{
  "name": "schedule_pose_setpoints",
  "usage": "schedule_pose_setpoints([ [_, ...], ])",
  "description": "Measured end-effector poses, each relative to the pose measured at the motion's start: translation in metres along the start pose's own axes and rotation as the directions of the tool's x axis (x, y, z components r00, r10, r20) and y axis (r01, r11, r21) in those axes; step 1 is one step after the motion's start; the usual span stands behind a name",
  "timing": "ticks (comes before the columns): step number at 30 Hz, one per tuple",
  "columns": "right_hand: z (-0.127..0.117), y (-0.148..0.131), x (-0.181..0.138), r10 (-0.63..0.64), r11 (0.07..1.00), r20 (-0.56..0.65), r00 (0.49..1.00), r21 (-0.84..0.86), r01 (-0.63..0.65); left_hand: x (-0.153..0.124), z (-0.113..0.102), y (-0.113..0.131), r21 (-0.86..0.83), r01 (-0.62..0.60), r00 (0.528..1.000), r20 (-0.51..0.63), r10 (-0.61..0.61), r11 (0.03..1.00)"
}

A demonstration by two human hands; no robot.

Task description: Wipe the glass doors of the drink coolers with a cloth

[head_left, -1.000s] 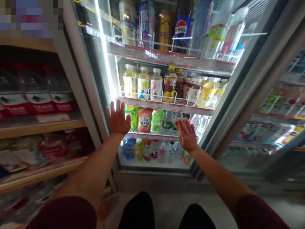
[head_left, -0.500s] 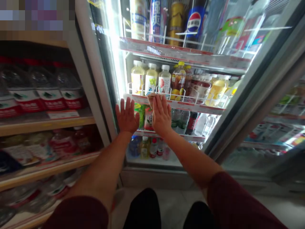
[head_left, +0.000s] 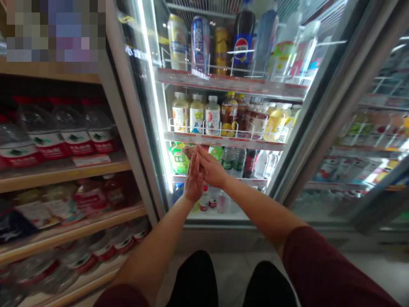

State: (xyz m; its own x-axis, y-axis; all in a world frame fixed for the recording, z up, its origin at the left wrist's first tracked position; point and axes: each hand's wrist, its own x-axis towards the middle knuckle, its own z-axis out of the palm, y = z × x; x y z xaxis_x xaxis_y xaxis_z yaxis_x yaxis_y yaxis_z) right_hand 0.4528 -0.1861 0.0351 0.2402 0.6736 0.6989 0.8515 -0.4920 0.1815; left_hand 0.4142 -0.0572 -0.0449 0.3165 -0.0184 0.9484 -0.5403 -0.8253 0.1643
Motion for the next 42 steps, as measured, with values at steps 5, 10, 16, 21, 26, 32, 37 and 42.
schedule_pose_setpoints([
  [5, -0.039, 0.083, -0.068, 0.132, 0.904, -0.299, 0.945, -0.355, -0.238, 0.021, 0.011, -0.002, 0.198, 0.064, 0.995, -0.090, -0.047, 0.978],
  [10, -0.035, 0.132, -0.117, -0.027, 0.817, -0.247, 0.969, -0.564, -0.121, 0.007, 0.007, -0.017, 0.260, 0.143, 0.968, -0.236, -0.081, 0.955],
  [16, -0.025, 0.132, -0.118, -0.021, 0.839, -0.283, 0.959, -0.526, -0.137, -0.011, 0.007, -0.026, 0.333, 0.101, 0.988, -0.141, -0.057, 0.937],
  [21, -0.027, 0.131, -0.119, 0.064, 0.869, -0.235, 0.970, -0.465, -0.170, 0.055, -0.011, -0.036, 0.353, 0.031, 0.971, -0.234, 0.056, 0.935],
  [26, -0.027, 0.128, -0.119, 0.061, 0.865, -0.256, 0.965, -0.468, -0.179, -0.015, -0.010, -0.040, 0.351, 0.167, 0.984, -0.114, -0.134, 0.921],
  [32, -0.027, 0.129, -0.121, 0.029, 0.849, -0.278, 0.960, -0.500, -0.170, -0.078, -0.014, -0.055, 0.365, 0.190, 0.982, -0.056, -0.182, 0.911],
  [37, -0.027, 0.130, -0.123, 0.041, 0.845, -0.276, 0.960, -0.504, -0.181, 0.023, -0.024, -0.054, 0.349, 0.197, 0.979, -0.121, -0.164, 0.916],
  [42, -0.023, 0.130, -0.124, 0.083, 0.865, -0.261, 0.962, -0.461, -0.200, -0.002, 0.007, -0.021, 0.300, 0.067, 0.995, 0.056, -0.088, 0.952],
])
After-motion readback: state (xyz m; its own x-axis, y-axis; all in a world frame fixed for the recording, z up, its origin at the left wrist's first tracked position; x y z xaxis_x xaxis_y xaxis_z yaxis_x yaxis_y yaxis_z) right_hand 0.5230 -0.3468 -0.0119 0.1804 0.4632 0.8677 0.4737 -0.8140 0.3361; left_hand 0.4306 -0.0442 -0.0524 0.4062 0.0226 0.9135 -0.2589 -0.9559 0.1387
